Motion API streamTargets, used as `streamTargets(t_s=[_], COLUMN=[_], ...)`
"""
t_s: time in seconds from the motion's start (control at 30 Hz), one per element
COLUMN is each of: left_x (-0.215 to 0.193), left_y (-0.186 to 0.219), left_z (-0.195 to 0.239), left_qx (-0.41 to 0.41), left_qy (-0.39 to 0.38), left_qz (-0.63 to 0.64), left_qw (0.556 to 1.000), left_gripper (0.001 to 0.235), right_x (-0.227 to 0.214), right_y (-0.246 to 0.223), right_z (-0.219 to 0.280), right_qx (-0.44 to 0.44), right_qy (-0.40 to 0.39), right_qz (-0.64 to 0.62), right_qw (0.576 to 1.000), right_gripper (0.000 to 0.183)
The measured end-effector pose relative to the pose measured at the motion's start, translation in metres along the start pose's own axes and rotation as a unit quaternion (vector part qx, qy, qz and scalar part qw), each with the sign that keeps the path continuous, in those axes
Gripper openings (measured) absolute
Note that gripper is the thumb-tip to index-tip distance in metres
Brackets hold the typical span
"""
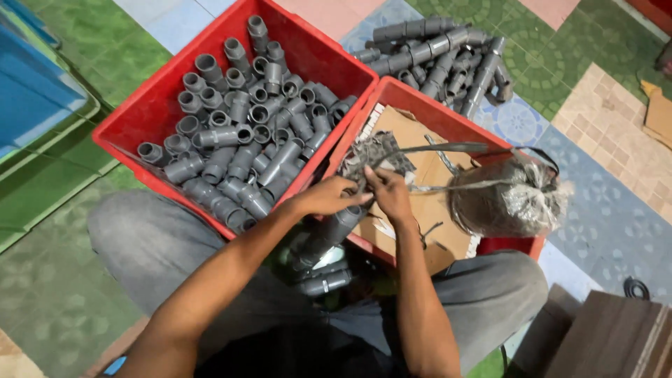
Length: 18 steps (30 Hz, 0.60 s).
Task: Assembling PVC pipe fittings by hand, joining multiple pieces together from a storage bin.
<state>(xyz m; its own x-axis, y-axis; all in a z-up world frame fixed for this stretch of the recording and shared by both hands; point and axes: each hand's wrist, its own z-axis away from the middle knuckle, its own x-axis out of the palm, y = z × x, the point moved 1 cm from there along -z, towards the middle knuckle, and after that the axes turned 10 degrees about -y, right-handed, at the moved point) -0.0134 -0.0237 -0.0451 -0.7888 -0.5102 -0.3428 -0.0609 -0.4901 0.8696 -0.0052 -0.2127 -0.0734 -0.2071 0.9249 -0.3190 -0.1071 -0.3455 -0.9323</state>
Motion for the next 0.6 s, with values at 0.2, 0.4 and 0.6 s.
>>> streamTargets(t_s=[0.2, 0.4, 0.6], left_x=[0.012, 0.029, 0.045], left_y=[-0.046, -0.137, -0.184], left_z=[-0.057, -0.151, -0.17], left_qx=[-0.113, -0.213, -0.251], left_qy=[-0.017, -0.048, -0.124], left_qz=[-0.011, -0.058, -0.127], left_qw=[0.993, 0.974, 0.952], left_gripper=[0.047, 0.051, 0.055], right_x=[0.015, 0.012, 0.027], right_y=[0.078, 0.128, 0.11], right_z=[-0.013, -0.012, 0.004], right_qx=[0.086, 0.088, 0.134], right_qy=[0.001, -0.037, -0.01], right_qz=[0.092, 0.345, 0.446], right_qw=[0.992, 0.934, 0.885], right_gripper=[0.031, 0.07, 0.04])
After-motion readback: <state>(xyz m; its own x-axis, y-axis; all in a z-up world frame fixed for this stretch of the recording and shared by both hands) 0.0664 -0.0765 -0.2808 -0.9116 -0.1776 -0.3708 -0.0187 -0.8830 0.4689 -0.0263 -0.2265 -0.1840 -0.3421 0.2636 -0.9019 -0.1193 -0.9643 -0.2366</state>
